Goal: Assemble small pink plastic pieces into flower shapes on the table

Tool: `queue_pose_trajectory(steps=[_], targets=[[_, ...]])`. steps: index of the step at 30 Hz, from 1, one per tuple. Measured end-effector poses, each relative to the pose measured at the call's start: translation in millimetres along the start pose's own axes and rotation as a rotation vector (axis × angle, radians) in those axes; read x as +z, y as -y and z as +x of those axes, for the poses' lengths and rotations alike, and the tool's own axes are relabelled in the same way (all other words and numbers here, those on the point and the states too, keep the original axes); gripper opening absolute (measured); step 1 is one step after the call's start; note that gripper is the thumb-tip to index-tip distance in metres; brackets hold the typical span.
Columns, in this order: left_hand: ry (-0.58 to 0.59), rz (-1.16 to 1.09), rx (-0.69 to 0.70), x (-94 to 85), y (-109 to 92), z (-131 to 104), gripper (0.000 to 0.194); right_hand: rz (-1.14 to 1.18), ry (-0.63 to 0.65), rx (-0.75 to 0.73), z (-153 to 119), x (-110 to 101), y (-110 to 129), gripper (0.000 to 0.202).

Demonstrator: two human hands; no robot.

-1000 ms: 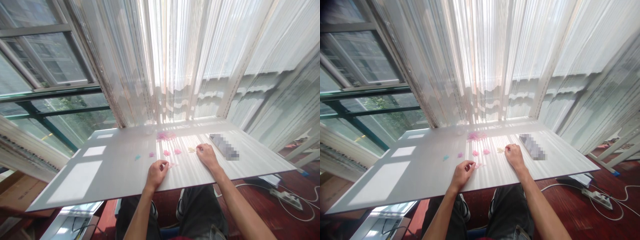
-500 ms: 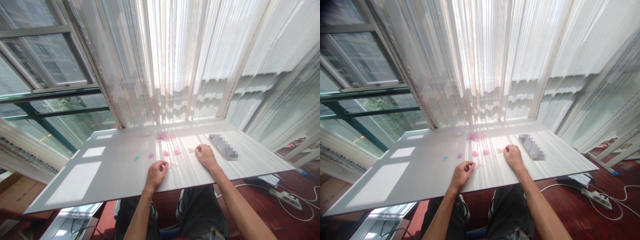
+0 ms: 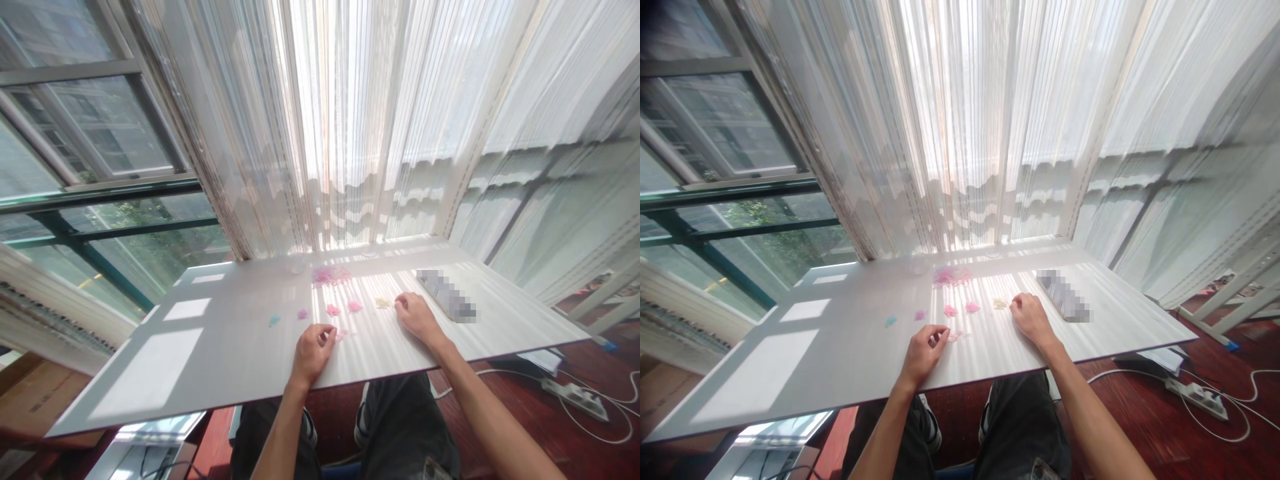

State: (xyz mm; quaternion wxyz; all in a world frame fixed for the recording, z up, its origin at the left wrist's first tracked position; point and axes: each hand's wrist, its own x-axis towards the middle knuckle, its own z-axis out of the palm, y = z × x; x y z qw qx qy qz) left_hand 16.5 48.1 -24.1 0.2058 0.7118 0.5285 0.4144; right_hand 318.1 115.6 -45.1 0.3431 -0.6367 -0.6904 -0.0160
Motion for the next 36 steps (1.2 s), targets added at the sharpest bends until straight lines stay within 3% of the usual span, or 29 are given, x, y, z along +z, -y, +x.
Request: queue_pose_trajectory(steps=[3,10,16,28,33,36], targets=[[0.003,-0.008,0.014,-0.3,0,1,0.022,-0.002,0.006,-0.029,-4,-5,2,0.01],[0.0,-0.069,-0.026,-1.5,0,2,0.024,0.009,-0.001,-0.016,1,-1,9,0.01],[-0.026,0.028,0.034,-0.9,-1,2,0.018,0.041,-0.014,-0.013,0,0,8,0.009],[-0.029,0.038,0.023,1.5,5,3,0.015,0.137,-0.076,-0.081,-2,1,9,0.01],[-0.018,0.162,0.057,5.1,5,4,0.024,0.228,-0.14,-0.189,-11,-10,26,0.011],[0.022,0.256,0.082,7.4,1,3,0.022,0.292,-0.06,-0.299,-22,-11,46,0.012]])
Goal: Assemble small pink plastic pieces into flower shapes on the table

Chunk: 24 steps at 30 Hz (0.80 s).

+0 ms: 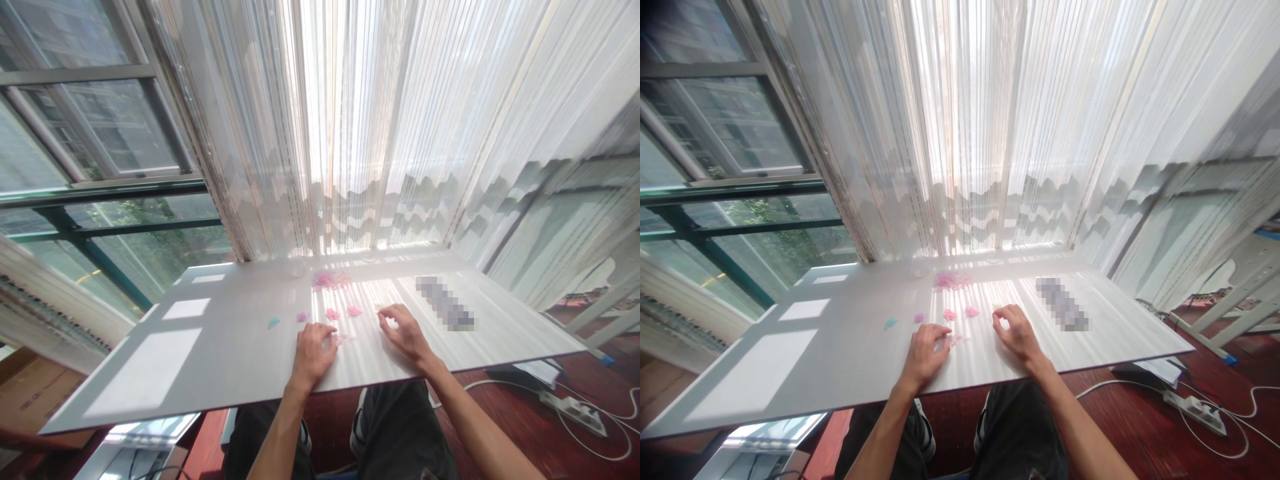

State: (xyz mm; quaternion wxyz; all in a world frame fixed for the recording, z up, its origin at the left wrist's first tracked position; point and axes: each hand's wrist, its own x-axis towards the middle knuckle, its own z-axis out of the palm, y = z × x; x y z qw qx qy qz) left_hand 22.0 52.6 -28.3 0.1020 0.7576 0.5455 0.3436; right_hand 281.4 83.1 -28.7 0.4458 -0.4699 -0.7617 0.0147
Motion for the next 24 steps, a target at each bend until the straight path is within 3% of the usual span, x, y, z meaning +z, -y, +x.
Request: queue_pose_trajectory(steps=[5,8,14,24], targets=[[0.042,0.043,0.019,-2.9,-5,1,0.017,0.136,0.222,-0.103,-3,21,31,0.008],[0.044,0.034,0.019,-4.0,-5,0,0.016,0.131,0.286,-0.103,1,31,40,0.008],[0.038,0.027,0.016,-4.1,-5,-1,0.013,0.155,0.334,-0.056,8,42,45,0.006],[0.034,0.001,-0.006,-5.7,-6,0,0.014,0.237,0.283,-0.006,1,41,49,0.007]])
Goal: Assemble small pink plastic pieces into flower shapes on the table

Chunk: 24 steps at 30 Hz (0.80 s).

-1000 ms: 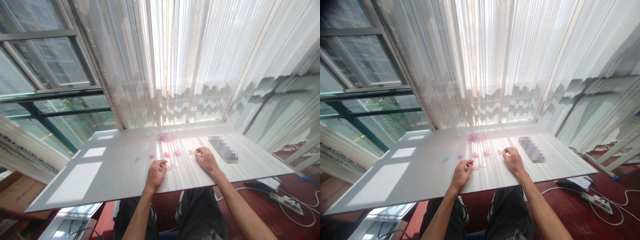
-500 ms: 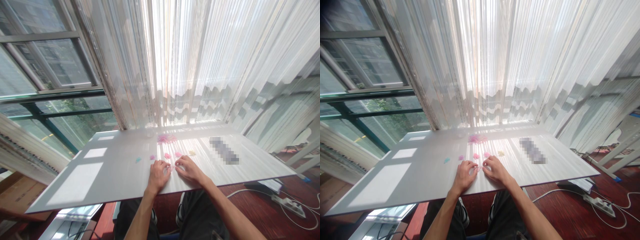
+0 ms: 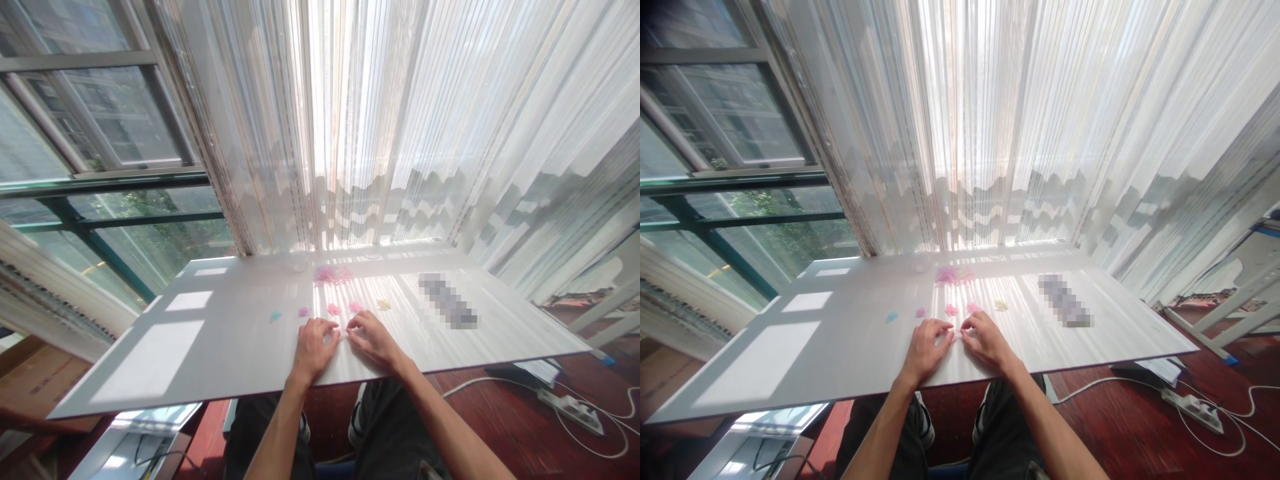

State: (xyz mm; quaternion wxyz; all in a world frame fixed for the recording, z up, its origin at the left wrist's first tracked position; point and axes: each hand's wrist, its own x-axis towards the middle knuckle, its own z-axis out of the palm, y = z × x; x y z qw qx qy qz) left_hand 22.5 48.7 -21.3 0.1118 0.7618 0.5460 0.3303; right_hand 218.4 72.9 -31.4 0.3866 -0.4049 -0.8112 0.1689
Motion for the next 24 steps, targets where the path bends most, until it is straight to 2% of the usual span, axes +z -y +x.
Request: queue_pose_trajectory(steps=[9,14,24], targets=[[-0.004,-0.105,-0.014,-4.1,1.0,-0.6,0.015,-0.028,-0.008,-0.061,-0.9,1.6,3.0,0.007],[-0.016,-0.146,-0.007,-4.5,1.9,-0.2,0.016,-0.043,-0.01,-0.092,-0.9,1.3,4.9,0.016],[-0.013,-0.175,0.026,-4.9,2.6,-1.1,0.016,-0.053,-0.031,-0.093,-1.2,2.7,4.3,0.019]])
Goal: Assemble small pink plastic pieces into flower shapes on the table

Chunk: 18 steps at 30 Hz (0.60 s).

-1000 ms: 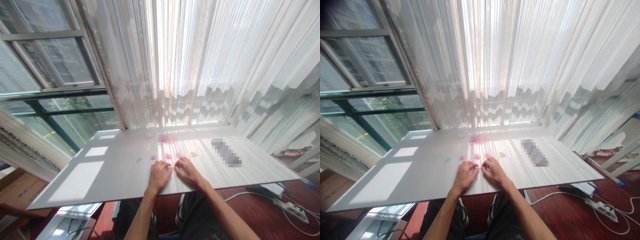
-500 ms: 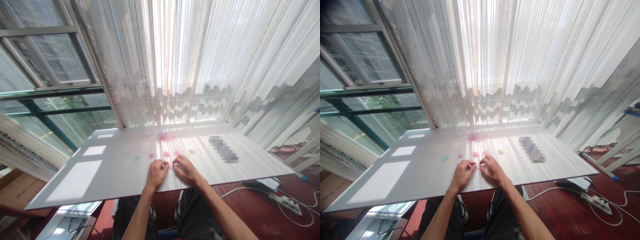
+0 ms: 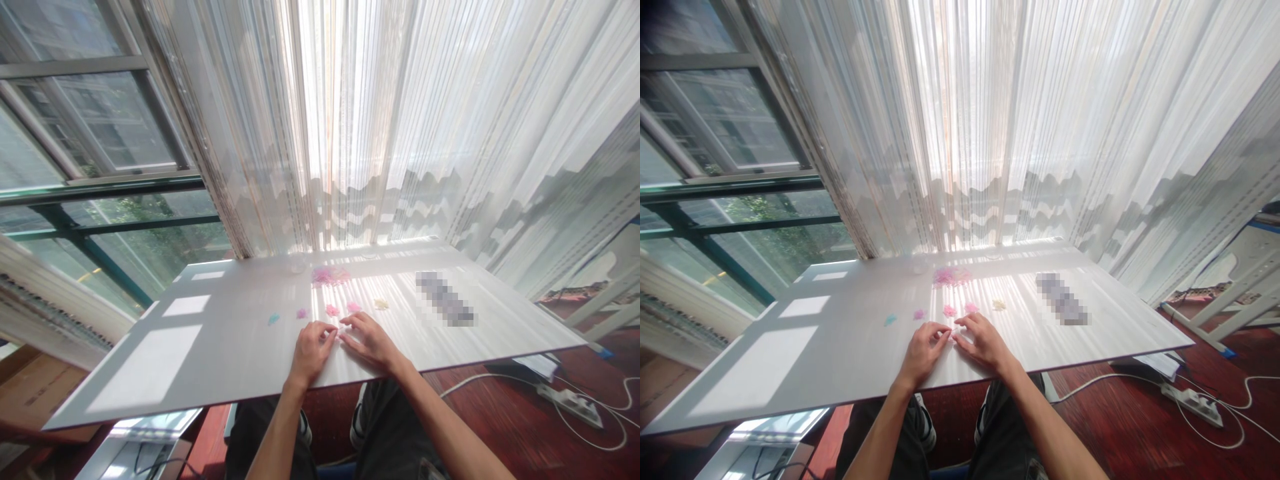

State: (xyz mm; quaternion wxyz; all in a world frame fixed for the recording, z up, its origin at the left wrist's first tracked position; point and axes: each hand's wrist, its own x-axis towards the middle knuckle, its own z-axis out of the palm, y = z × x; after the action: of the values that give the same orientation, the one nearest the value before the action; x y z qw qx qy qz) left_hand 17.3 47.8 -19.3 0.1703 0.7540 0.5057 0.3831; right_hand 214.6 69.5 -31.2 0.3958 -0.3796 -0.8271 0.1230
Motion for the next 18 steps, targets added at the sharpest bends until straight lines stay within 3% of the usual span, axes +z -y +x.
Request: queue_pose_trajectory(steps=[4,18], targets=[[0.008,-0.01,-0.012,-0.2,-0.5,-0.4,0.018,-0.023,0.009,-0.009,0.0,0.3,-0.5,0.007],[0.035,-0.048,-0.013,-1.7,-1.0,-0.3,0.016,0.004,0.017,0.004,-0.1,-1.5,1.8,0.01]])
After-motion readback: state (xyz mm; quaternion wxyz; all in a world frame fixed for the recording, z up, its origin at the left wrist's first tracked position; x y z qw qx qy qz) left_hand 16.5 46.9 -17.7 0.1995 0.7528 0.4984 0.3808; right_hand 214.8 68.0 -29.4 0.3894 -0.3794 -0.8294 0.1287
